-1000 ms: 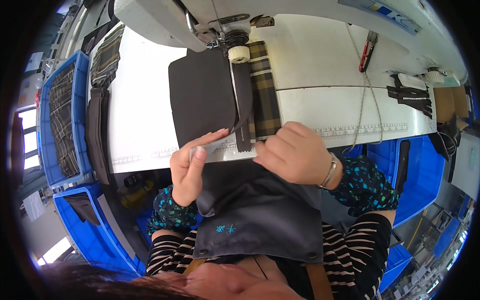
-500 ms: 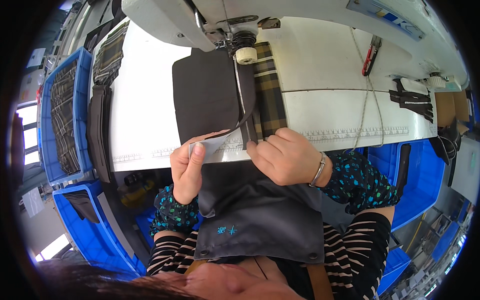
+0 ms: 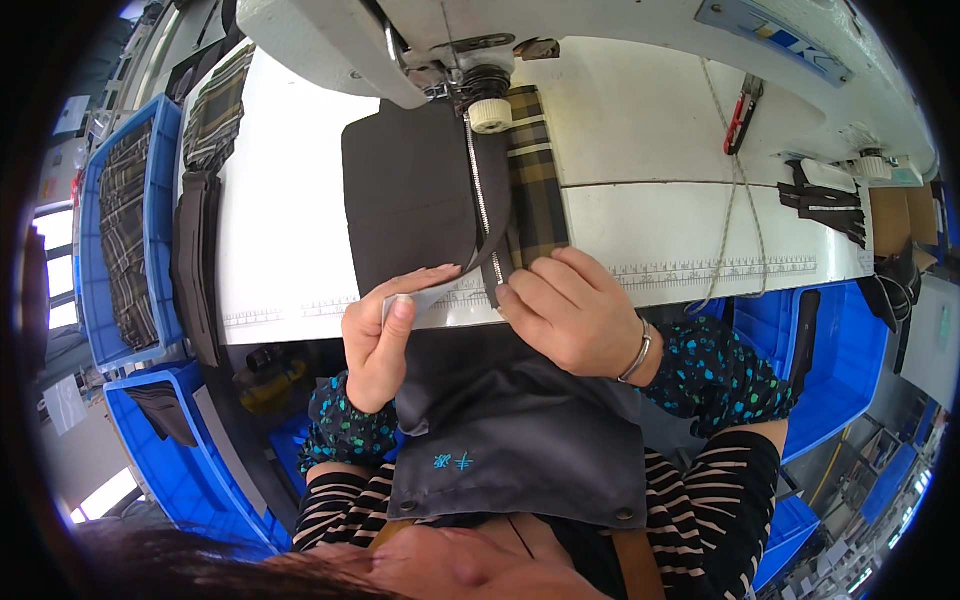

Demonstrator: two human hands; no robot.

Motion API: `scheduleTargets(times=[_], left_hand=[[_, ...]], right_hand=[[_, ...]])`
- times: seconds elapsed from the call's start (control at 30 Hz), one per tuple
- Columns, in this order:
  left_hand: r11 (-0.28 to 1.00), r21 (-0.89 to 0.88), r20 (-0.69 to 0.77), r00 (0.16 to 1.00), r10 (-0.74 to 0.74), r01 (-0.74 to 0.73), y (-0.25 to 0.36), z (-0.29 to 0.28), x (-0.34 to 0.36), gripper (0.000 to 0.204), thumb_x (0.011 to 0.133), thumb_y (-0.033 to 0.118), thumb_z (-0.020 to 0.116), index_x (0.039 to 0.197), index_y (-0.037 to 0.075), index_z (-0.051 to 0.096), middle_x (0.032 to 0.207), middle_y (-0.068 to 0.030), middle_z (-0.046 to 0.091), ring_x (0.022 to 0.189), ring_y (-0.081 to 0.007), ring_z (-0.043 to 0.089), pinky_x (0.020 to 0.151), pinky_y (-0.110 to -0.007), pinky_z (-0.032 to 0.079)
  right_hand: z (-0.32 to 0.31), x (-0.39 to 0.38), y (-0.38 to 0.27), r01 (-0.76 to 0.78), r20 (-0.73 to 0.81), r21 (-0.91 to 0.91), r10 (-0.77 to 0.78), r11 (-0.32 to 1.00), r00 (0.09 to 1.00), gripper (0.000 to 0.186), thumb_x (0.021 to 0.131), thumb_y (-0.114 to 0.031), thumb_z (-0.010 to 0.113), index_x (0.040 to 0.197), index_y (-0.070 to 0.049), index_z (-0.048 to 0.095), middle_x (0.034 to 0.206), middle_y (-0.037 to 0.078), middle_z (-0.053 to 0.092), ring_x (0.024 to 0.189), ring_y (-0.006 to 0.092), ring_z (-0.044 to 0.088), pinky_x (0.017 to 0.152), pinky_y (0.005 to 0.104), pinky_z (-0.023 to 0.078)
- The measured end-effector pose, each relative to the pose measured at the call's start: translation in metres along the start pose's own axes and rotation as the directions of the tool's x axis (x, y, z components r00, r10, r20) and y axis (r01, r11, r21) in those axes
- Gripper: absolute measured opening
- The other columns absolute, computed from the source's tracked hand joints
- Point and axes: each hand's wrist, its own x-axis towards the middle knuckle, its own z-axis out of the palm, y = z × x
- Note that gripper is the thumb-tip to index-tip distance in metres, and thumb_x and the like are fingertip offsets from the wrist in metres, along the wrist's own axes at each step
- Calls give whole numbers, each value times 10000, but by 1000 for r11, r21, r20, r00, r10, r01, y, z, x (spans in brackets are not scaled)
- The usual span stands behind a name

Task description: The person uses an industrial sewing machine to attach a zipper to a piece of dark fabric. They align the zipper with the fabric edge, guide it under the presser foot, and sew along the zipper teeth. The person repeats this process for multiple fabric pieces, trimming threads and adjusting the material as needed.

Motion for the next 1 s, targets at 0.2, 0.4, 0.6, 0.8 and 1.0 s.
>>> scheduleTargets(times=[0.2,0.4,0.6,0.8,1.0], left_hand=[[722,625,193,955,227,-298,15,11,-4,426,798,74,750,1222,82,780,1284,-126,711,1205,-358,675,1081,-547,502],[564,769,197,951,239,-301,4,26,-15,552,696,80,763,1243,147,793,1163,-40,664,1147,-271,627,1126,-569,434],[537,784,205,947,249,-311,5,27,-15,550,682,55,728,1221,136,799,1193,-38,674,1177,-277,621,1124,-555,436],[522,793,219,947,235,-313,10,25,-13,520,705,54,716,1213,127,797,1291,-44,697,1234,-286,614,1121,-523,440],[518,795,222,946,237,-316,9,26,-14,496,728,58,703,1210,128,796,1304,-40,703,1236,-284,614,1113,-512,443]], right_hand=[[9,-21,-13,-73,47,30,72,997,996,159,724,-198,774,865,-125,773,1137,73,726,1167,296,686,1074,458,521],[21,-34,-10,27,-76,-20,-29,999,997,54,723,-192,789,756,-178,749,1034,51,710,1077,268,722,1049,459,553],[26,-36,-7,63,-130,-38,-67,997,989,50,769,-202,776,741,-183,739,1017,47,715,1038,260,733,1035,456,570],[24,-34,-6,75,-132,-41,-80,996,988,56,787,-208,768,751,-175,740,970,34,722,1029,252,737,1025,447,575],[25,-35,-6,80,-143,-55,-87,995,986,49,791,-215,759,760,-179,752,970,33,723,1024,247,737,1024,440,575]])
